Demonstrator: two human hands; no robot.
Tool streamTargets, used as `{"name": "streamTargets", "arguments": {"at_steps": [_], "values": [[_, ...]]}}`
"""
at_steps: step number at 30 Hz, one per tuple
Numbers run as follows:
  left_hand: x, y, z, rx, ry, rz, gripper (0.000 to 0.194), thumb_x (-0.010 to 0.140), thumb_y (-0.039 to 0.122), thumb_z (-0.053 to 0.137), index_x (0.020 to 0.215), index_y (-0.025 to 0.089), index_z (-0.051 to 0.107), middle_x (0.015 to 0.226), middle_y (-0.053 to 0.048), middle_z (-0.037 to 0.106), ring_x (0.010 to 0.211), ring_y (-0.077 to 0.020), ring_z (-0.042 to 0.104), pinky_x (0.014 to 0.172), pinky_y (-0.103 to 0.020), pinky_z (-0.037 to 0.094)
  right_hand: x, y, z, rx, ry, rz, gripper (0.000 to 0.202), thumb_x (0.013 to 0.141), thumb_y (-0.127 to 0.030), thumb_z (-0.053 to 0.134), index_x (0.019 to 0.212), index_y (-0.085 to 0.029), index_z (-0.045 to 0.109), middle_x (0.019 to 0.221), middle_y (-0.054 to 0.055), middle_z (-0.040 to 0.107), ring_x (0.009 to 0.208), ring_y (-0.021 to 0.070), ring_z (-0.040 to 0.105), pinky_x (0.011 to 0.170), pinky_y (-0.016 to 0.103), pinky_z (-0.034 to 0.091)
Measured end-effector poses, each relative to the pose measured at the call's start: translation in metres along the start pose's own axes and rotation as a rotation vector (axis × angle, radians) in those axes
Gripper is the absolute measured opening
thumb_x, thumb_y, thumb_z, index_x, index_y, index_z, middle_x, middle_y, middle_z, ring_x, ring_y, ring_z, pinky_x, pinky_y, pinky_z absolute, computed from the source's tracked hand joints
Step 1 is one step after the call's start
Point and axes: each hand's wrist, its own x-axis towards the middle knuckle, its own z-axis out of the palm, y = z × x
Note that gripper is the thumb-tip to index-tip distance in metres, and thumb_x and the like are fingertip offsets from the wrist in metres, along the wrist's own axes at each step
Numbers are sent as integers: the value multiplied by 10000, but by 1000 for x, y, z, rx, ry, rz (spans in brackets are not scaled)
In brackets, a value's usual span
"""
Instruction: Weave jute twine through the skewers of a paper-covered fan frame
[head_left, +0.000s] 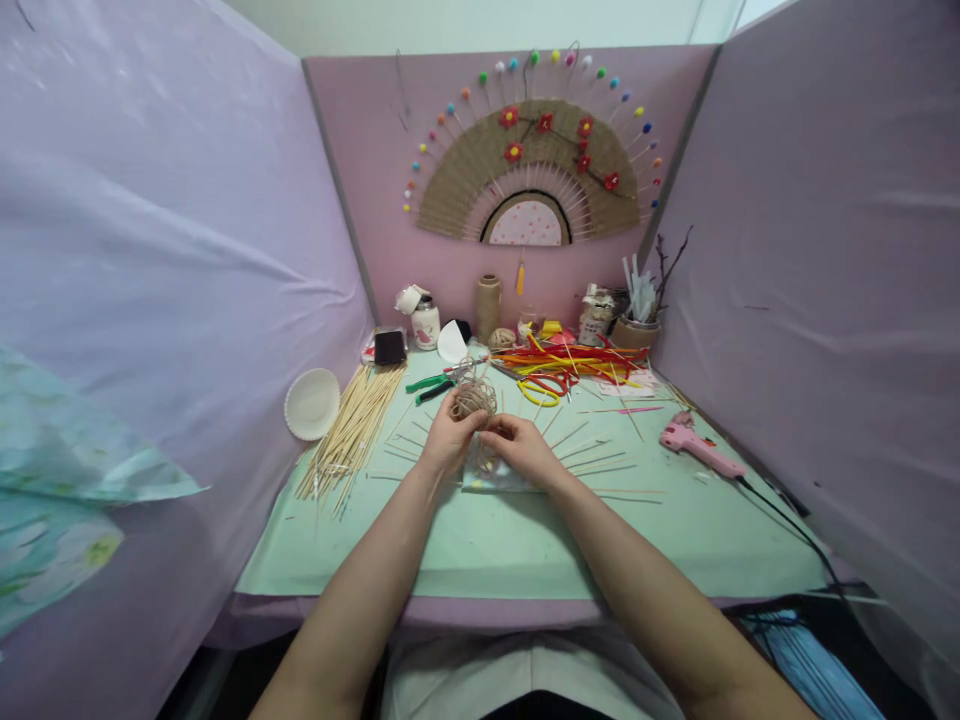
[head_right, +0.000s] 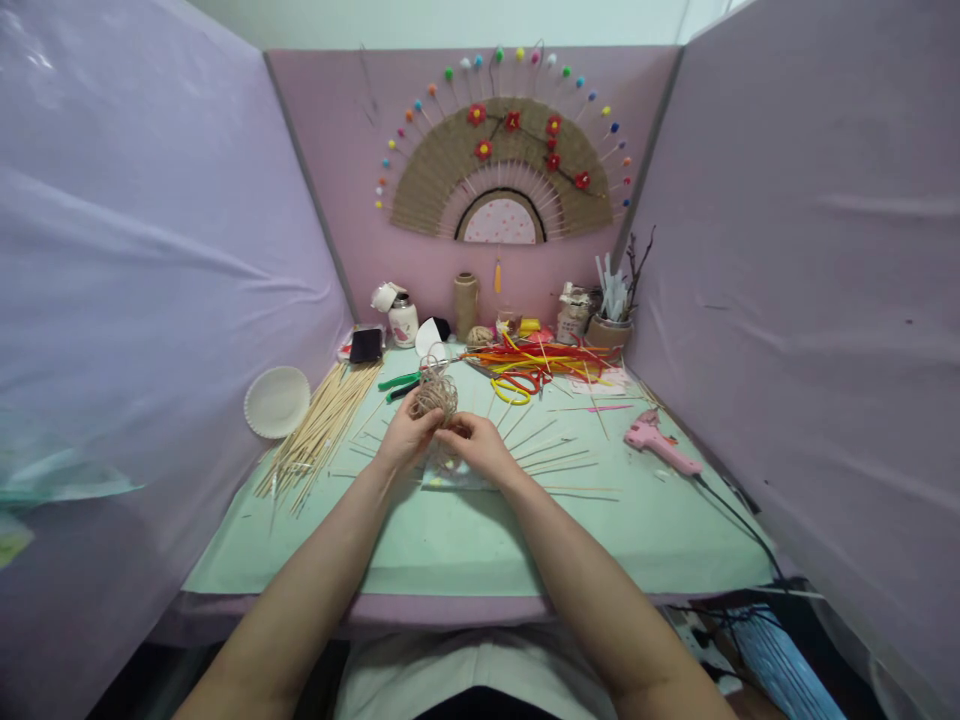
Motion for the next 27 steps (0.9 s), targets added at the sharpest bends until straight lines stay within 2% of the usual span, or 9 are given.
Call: {"name": "streamTargets", "arguments": {"at_steps": [4,7,11,15,18,20,24,27], "values": [[2,-4,-3,129,60,48,526,555,62,816,1021,184,604,894,-8,693,822,-132,624,835,-231,439,-1,-4,0,29,55,44,308,729,-460,681,618,-183,605,541,-37,545,512,96,444,495,223,354],[3,-5,-8,217,68,62,532,538,97,840,996,193,587,876,4,674,813,-127,621,819,-228,452,0,-7,-2,36,77,51,301,720,-452,688,612,-184,605,521,-42,531,491,87,410,475,218,316],[1,-6,-7,258,89,13,570,547,164,857,1016,202,535,867,-1,650,808,-143,633,788,-266,506,0,-8,-3,60,96,42,266,731,-407,667,594,-191,592,516,-44,514,494,88,408,483,225,298],[-3,-2,-2,145,35,-59,665,611,197,832,1166,244,470,961,-19,659,838,-159,651,777,-297,540,3,-7,-6,170,151,58,237,729,-370,637,584,-198,563,492,-56,477,467,83,363,470,236,265],[-2,3,0,-38,-79,-159,439,753,253,711,1156,221,539,1045,-53,672,891,-171,657,818,-315,543,6,-7,-9,319,255,85,190,696,-343,644,596,-201,567,538,-51,509,498,85,399,474,229,280],[-1,6,-1,-135,-116,-221,330,804,229,624,1131,202,587,1063,-64,680,896,-173,661,847,-332,541,8,-7,-12,399,317,120,168,671,-331,658,604,-199,578,577,-40,541,544,93,456,493,222,320],[2,10,-5,-157,-60,-261,395,781,89,585,1163,190,595,1046,-70,703,851,-159,674,857,-334,545,12,-7,-15,502,341,168,176,636,-327,696,607,-191,588,596,-33,568,547,90,479,503,217,364],[1,11,-5,-126,-53,-269,374,780,89,635,1143,176,605,1010,-68,714,821,-143,679,796,-275,551,13,-5,-16,537,307,166,210,634,-350,722,614,-186,592,592,-28,587,522,87,481,486,215,368]]}}
